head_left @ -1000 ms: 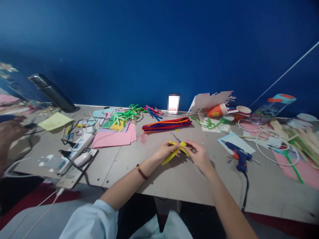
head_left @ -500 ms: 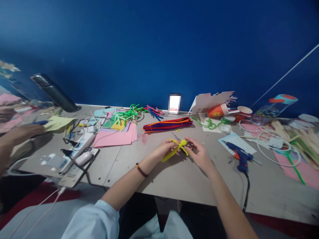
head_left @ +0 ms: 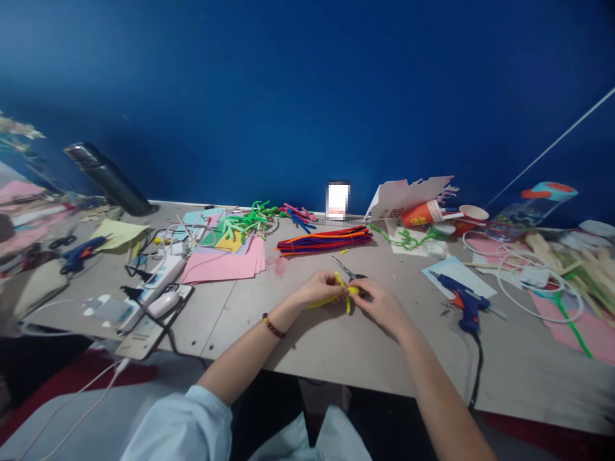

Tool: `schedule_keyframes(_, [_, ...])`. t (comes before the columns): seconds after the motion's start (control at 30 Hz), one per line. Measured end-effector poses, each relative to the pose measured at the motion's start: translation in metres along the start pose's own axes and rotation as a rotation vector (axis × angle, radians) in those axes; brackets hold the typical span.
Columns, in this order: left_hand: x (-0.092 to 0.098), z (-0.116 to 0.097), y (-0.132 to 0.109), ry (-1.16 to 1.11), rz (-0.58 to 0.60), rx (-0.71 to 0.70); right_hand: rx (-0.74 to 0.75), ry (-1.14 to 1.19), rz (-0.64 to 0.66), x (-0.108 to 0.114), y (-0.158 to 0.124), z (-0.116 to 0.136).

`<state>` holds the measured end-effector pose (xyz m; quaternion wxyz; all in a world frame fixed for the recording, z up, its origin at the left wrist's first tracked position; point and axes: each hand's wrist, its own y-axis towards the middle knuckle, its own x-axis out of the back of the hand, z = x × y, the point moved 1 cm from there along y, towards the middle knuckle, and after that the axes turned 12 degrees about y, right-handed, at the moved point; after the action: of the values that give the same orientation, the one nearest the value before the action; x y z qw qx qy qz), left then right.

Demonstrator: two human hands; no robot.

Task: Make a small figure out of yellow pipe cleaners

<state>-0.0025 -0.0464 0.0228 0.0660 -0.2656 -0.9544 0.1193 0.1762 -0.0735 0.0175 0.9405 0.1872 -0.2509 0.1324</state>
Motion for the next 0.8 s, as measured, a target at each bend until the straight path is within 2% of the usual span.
schedule_keyframes(0.23, [0.0052, -0.0044, -0.0020, -0.034, 0.076, 0.114, 0.019, 0.050, 0.031, -0.0010, 0.0002, 0.0018])
schedule_keyframes(0.8, [0.0031, 0.0003, -0.0003, -0.105, 0.080, 0.165, 0.094, 0.060, -0.017, -0.0022, -0.0009, 0.0061])
